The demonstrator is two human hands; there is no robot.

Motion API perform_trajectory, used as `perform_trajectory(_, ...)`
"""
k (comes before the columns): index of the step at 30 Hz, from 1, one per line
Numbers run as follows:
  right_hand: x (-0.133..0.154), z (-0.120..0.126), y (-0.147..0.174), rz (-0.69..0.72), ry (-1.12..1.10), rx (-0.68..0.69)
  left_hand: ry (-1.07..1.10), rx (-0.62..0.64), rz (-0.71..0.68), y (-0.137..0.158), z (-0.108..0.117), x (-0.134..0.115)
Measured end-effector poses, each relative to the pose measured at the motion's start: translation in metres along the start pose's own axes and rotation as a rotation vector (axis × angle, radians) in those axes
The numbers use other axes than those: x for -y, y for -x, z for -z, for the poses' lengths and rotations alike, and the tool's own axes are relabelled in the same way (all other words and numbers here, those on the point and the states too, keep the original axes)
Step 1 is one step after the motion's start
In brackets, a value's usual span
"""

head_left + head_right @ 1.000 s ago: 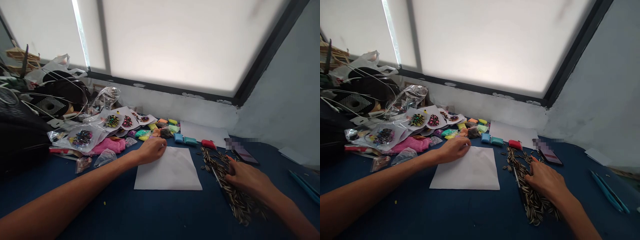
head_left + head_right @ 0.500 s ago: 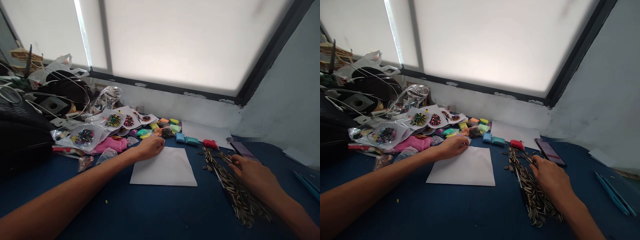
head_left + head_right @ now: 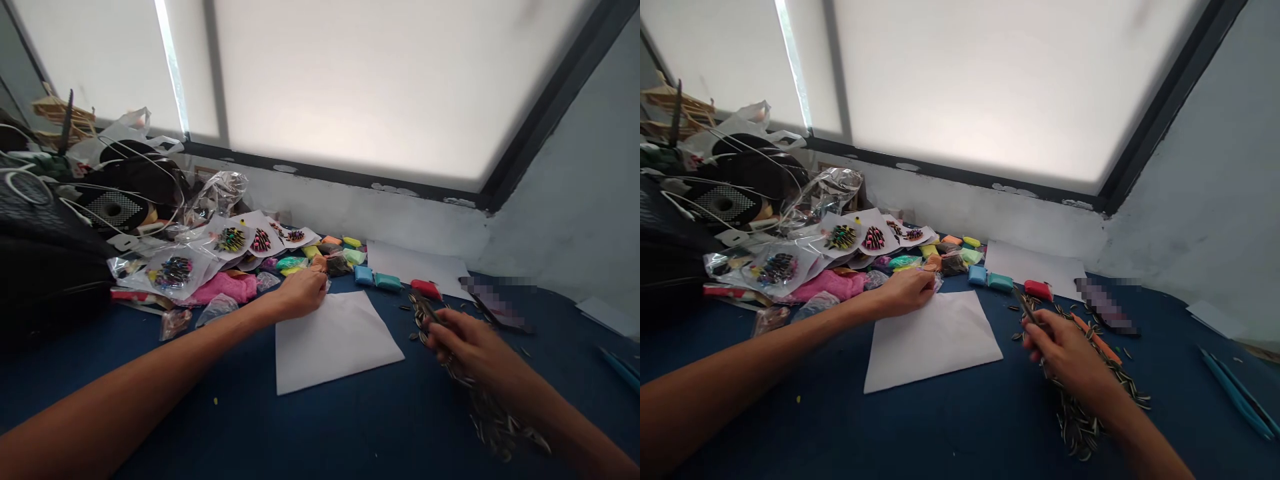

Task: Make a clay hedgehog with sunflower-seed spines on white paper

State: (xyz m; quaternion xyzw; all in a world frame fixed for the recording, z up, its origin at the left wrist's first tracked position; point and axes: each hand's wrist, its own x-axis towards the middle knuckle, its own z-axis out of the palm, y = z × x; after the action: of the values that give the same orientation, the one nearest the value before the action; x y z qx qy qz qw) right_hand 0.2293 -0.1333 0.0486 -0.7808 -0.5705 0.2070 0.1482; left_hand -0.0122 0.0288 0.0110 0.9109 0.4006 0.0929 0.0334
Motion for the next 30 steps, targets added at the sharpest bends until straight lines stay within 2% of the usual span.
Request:
perform_trajectory(1,0.004,-0.007,0.0,0.021,-0.088,0.071,-0.005,0.01,-0.007,0.001,0.002,0.0)
perform_trajectory(3,0.008,-0.018,0.0,0.024,-0.147,0.109,-0.021,0.047,-0.034,0.003,0.006,0.003)
perform_trajectory(8,0.0,-0.014,-0.006,-0.093,-0.099,-0.014,-0.086,0.243,-0.079,0.011,0.028,0.003)
perform_trajectory(10,-0.002,-0.011,-0.006,-0.111,-0.086,-0.035,-0.137,0.251,-0.057,0.013,0.035,-0.004)
perform_trajectory(11,-0.002,-0.01,-0.006,-0.107,-0.091,-0.03,-0.164,0.197,-0.05,0.014,0.037,-0.01)
perform_trajectory(13,0.0,-0.013,-0.004,-0.09,-0.107,0.005,-0.138,0.113,-0.036,0.017,0.033,-0.024)
perform_trajectory(15,0.001,-0.017,-0.002,-0.083,-0.115,0.063,0.002,0.077,-0.16,0.023,0.02,-0.04)
perform_trajectory(17,-0.001,-0.017,-0.002,-0.097,-0.098,0.104,0.094,0.085,-0.263,0.031,0.003,-0.053)
perform_trajectory(20,-0.008,-0.009,-0.004,-0.138,-0.028,0.086,0.166,0.174,-0.317,0.04,-0.015,-0.061)
perform_trajectory(25,-0.018,0.004,-0.007,-0.111,0.145,0.012,0.169,0.245,-0.369,0.039,-0.008,-0.051)
perform_trajectory(30,-0.008,-0.005,-0.003,0.025,0.229,0.044,0.192,0.208,-0.345,0.044,-0.001,-0.058)
